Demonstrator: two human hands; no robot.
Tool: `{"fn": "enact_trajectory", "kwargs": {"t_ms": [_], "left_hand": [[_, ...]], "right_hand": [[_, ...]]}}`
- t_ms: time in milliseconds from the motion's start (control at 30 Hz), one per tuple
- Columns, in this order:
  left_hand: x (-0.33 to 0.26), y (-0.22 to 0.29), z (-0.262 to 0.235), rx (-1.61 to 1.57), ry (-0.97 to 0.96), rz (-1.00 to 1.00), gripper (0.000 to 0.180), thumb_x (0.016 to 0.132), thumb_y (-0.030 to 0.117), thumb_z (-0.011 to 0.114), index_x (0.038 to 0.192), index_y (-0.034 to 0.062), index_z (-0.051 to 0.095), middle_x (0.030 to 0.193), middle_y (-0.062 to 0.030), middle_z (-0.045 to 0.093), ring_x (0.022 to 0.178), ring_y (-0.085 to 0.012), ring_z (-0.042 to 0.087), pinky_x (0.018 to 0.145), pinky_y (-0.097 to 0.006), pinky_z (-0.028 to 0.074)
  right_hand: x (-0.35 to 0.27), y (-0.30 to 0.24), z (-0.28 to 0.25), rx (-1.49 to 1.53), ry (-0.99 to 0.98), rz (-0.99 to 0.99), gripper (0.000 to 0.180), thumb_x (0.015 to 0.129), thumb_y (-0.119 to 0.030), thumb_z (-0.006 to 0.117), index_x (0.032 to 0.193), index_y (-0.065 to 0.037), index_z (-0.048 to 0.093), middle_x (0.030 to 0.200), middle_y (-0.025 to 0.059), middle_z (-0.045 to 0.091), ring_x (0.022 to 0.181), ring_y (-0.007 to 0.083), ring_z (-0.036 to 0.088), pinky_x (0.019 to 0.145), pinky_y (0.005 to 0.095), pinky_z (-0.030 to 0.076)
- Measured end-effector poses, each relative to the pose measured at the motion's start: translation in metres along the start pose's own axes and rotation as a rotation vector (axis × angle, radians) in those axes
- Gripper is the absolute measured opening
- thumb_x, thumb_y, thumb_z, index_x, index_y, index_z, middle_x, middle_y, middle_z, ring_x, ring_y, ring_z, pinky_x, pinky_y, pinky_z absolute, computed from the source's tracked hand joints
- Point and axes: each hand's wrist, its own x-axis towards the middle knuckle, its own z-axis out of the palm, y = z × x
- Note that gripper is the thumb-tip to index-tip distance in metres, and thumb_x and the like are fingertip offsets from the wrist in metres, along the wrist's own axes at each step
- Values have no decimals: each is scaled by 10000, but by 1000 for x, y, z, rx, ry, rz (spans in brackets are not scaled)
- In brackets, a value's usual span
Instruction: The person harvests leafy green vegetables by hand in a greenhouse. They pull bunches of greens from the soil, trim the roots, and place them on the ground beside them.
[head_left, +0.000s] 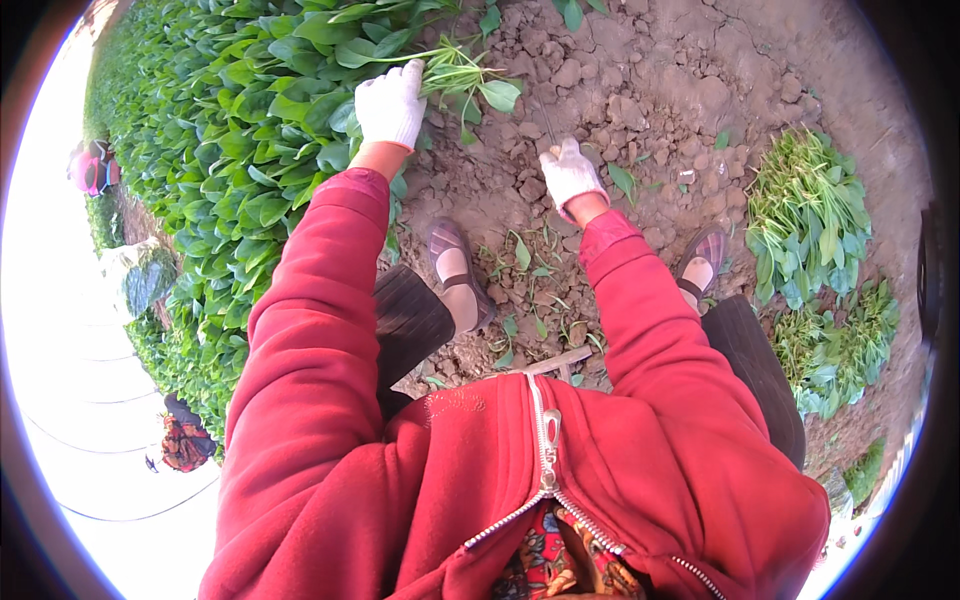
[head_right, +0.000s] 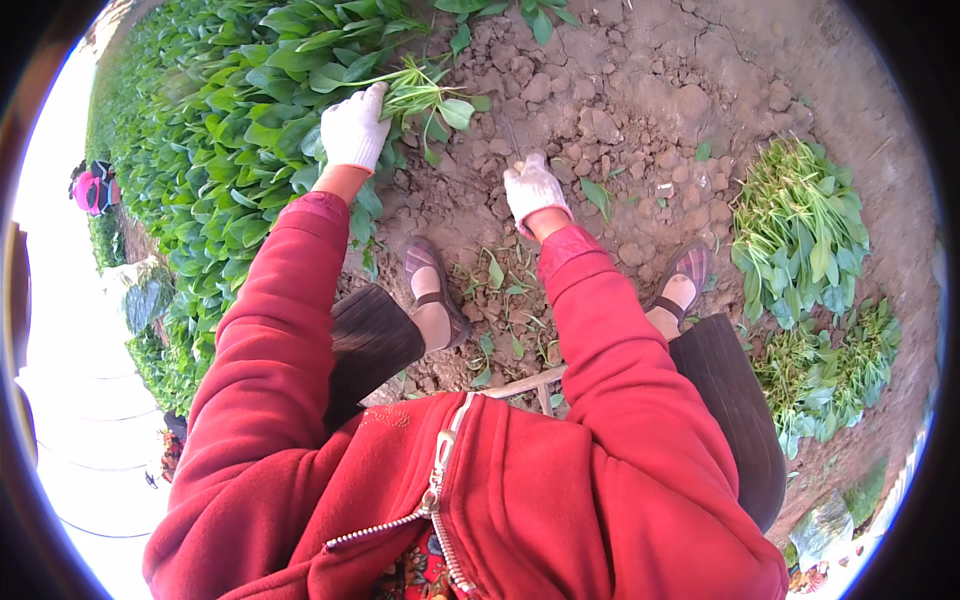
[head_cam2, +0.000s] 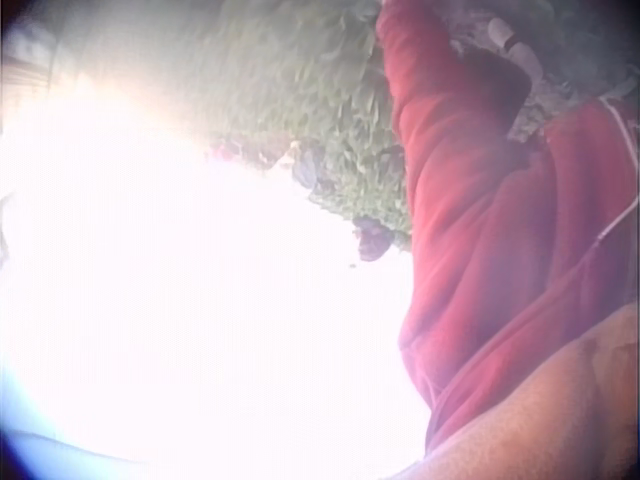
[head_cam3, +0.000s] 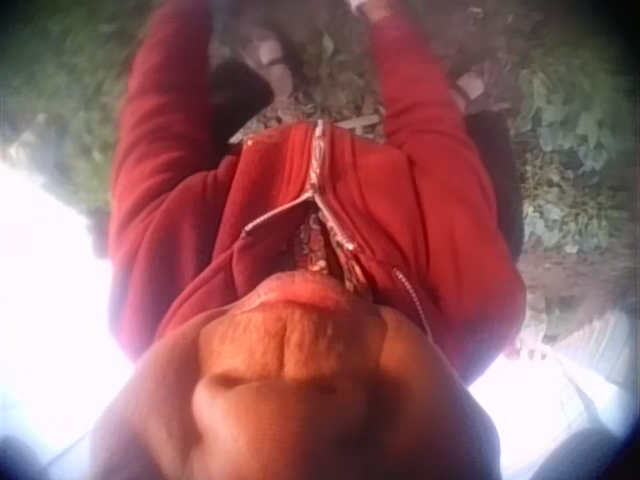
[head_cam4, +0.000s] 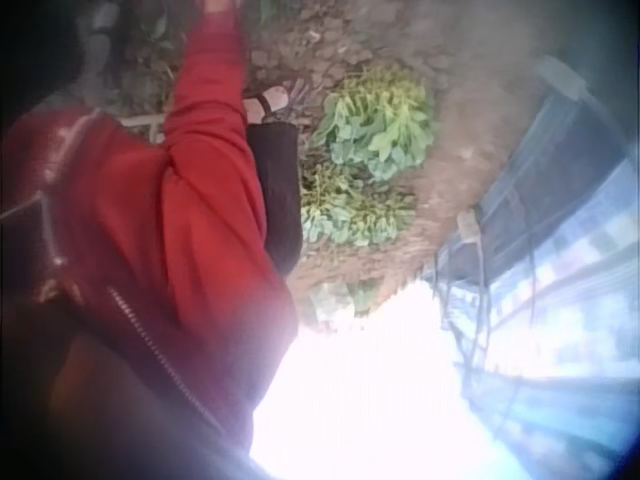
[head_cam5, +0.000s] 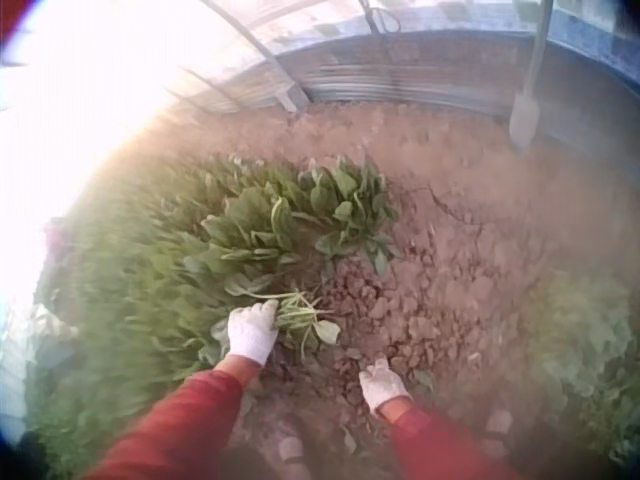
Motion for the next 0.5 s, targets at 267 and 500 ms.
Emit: {"fn": "enact_trajectory", "kwargs": {"t_ms": [267, 500], "left_hand": [[-6, -36, -104, -1088, -172, -347, 575, 854, 296, 749, 1352, 57, 590, 1140, -132, 723, 1022, -215, 674, 943, -316, 507], [-62, -45, -216, -1607, -199, -251, 497, 908, 169, 740, 1369, 51, 591, 1208, -35, 674, 1037, -119, 626, 947, -309, 510]], "right_hand": [[-31, -77, -39, -475, 253, -95, 533, 930, -442, 628, 1287, -55, 547, 1275, 240, 622, 1162, 401, 643, 973, 495, 529], [-86, -189, -118, -534, 353, -393, 496, 948, -451, 573, 1252, -59, 565, 1251, 247, 644, 1162, 409, 631, 1000, 475, 505]]}}
